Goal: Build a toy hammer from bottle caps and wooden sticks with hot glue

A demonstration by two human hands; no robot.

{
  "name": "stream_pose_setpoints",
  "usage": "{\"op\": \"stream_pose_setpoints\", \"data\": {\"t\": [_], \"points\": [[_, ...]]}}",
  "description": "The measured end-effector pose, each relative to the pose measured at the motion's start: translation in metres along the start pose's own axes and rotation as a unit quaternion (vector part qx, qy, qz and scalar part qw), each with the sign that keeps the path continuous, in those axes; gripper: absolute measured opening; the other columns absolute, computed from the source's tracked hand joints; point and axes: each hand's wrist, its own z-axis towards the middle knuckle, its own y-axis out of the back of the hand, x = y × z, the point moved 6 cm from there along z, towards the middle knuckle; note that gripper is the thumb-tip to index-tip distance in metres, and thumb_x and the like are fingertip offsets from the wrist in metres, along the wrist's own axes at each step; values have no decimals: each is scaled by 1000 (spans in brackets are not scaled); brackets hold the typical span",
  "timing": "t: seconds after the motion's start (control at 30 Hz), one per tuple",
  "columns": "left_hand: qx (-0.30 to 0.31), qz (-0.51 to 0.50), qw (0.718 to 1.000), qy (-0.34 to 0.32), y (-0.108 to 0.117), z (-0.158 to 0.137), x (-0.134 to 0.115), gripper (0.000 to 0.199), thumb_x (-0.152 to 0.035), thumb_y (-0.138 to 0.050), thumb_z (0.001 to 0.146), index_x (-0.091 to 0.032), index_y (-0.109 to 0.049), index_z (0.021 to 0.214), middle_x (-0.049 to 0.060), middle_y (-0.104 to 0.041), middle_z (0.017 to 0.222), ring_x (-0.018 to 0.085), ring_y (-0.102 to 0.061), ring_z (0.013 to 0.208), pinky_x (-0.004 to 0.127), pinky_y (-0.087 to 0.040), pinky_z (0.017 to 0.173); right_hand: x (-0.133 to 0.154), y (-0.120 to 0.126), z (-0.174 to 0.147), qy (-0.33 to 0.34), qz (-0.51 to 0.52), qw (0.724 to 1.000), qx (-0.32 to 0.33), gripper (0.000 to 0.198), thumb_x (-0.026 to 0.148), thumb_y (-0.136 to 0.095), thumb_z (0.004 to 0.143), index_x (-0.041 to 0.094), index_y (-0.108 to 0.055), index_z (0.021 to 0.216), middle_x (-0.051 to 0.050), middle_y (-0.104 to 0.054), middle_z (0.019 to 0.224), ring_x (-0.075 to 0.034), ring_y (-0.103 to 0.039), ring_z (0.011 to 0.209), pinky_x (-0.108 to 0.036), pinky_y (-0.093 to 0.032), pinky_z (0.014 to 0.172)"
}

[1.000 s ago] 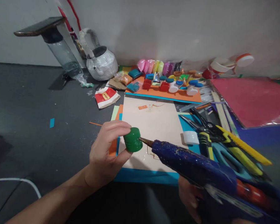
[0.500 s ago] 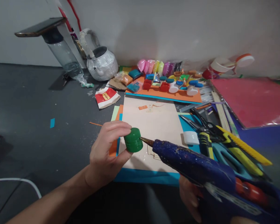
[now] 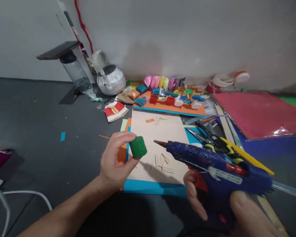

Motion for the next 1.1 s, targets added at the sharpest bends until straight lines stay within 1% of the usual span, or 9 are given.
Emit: {"op": "stream_pose_setpoints", "data": {"t": [0.13, 0.27, 0.37, 0.47, 0.6, 0.73, 0.83, 0.97, 1.1], "points": [[-25, 3, 998, 54, 7, -1, 8, 41, -12, -70, 79, -24, -59, 117, 7, -61, 112, 22, -59, 108, 39, -48, 96, 13, -24, 6, -6, 41, 999, 18, 57, 74, -54, 81, 19, -69, 83, -6, -58, 57, -16, -49, 51, -28, -43, 48], [-118, -6, 989, 86, 34, 19, 6, 42, -17, -72, 80, -24, -57, 119, 6, -59, 114, 18, -58, 109, 32, -47, 97, 14, -44, 10, -52, 86, 995, -2, 54, 69, -50, 87, 18, -62, 78, 1, -49, 50, -7, -33, 39, -19, -21, 36], [-217, -28, 975, 51, 64, 39, -7, 41, -21, -74, 80, -23, -56, 117, 5, -59, 112, 17, -58, 108, 31, -47, 98, 22, -65, 19, -76, 95, 992, 22, 49, 63, -55, 88, 15, -61, 78, 1, -50, 50, -6, -35, 38, -16, -20, 35], [-265, -25, 963, 37, 83, 45, -8, 41, -27, -75, 79, -22, -55, 115, 5, -58, 111, 17, -59, 107, 32, -46, 99, 32, -91, 41, -93, 137, 985, 38, 45, 50, -45, 98, 12, -63, 81, -1, -51, 49, -6, -39, 37, -15, -24, 34], [-250, 2, 966, 74, 86, 34, 11, 41, -29, -74, 80, -20, -54, 115, 6, -57, 110, 18, -57, 108, 35, -44, 101, 35, -131, 86, -121, 216, 968, 25, 42, 40, -35, 104, 12, -60, 83, -8, -67, 71, -8, -49, 47, -16, -40, 40], [-226, 19, 969, 95, 82, 25, 28, 38, -30, -73, 81, -19, -56, 113, 7, -58, 109, 19, -56, 106, 37, -44, 99, 31, -168, 127, -126, 186, 973, 47, 50, 40, -24, 106, 11, -59, 86, -7, -64, 68, -8, -49, 47, -16, -40, 40], [-213, 30, 972, 97, 79, 24, 31, 38, -30, -72, 81, -19, -56, 113, 8, -59, 111, 19, -56, 106, 36, -45, 96, 29, -182, 147, -121, 125, 983, 51, 49, 42, -25, 107, 11, -60, 94, -3, -63, 73, -7, -53, 51, -18, -46, 47], [-190, 47, 976, 94, 75, 24, 29, 37, -29, -72, 80, -18, -58, 112, 7, -60, 111, 20, -58, 105, 37, -46, 95, 32, -177, 156, -108, -1, 993, 54, 34, 44, -49, 100, 12, -61, 99, 0, -63, 79, -9, -60, 61, -24, -53, 56], [-147, 69, 983, 88, 67, 20, 23, 37, -27, -72, 79, -19, -58, 112, 6, -61, 109, 20, -59, 103, 36, -48, 91, 52, -142, 147, -55, -149, 985, 68, 22, 30, -62, 93, 11, -64, 83, -5, -65, 71, -14, -62, 62, -30, -55, 61]]}}
